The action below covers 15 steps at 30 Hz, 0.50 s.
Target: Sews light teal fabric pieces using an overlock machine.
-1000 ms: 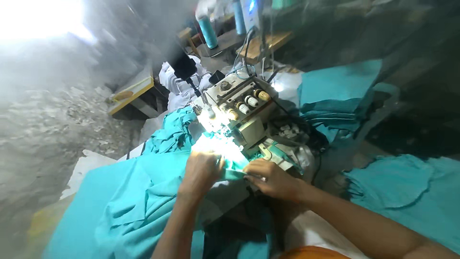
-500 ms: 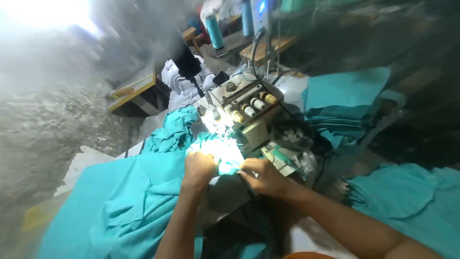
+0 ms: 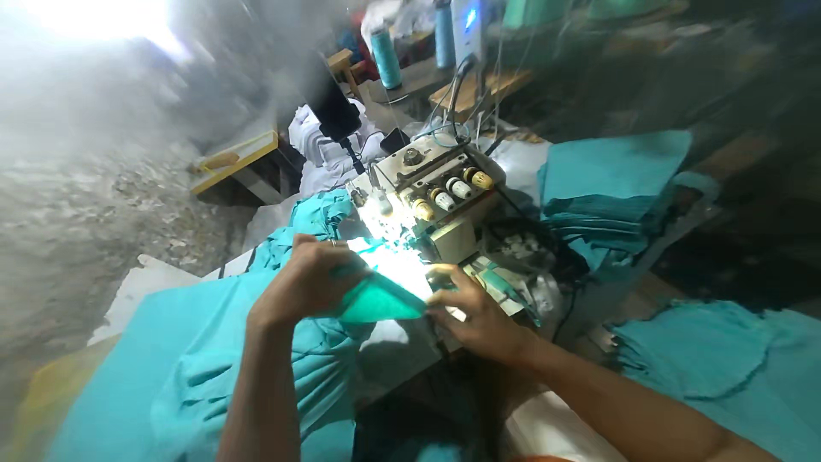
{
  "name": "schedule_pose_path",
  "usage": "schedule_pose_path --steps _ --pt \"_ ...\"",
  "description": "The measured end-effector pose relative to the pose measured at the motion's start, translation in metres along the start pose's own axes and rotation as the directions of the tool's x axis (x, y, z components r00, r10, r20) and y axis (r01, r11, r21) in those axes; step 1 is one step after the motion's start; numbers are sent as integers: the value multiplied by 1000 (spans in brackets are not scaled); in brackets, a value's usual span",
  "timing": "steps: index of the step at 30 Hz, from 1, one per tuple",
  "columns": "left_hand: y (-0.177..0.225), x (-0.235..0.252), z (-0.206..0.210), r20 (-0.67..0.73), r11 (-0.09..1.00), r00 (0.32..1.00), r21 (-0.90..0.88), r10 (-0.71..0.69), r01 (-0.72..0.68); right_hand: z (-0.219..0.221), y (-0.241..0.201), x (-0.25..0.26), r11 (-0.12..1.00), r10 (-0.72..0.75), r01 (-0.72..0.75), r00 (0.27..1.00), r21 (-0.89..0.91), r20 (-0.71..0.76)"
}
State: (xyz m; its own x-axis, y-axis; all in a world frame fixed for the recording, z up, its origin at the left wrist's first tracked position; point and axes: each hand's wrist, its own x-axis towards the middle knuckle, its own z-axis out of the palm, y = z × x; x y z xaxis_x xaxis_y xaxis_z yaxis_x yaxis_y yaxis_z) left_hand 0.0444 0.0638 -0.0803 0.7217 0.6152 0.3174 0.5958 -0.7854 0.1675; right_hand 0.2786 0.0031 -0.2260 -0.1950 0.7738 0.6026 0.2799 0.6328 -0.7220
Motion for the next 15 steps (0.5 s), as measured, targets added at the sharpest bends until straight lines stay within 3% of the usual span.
schedule_pose_path --steps 3,6,9,12,15 --pt "-22 16 33 -106 976 972 45 -209 214 6 11 3 989 149 -148 987 24 -62" --pt "-35 24 65 -11 911 914 72 -406 406 11 16 4 969 241 -239 970 67 -32" --pt "-40 28 82 8 847 848 36 -531 530 17 27 7 968 233 -227 971 106 -51" --pt "-43 26 85 -18 832 832 -36 -554 554 22 39 10 976 174 -163 982 142 -70" --pt "-32 17 83 -75 890 887 -39 -457 455 18 38 0 992 86 -76 991 105 -99"
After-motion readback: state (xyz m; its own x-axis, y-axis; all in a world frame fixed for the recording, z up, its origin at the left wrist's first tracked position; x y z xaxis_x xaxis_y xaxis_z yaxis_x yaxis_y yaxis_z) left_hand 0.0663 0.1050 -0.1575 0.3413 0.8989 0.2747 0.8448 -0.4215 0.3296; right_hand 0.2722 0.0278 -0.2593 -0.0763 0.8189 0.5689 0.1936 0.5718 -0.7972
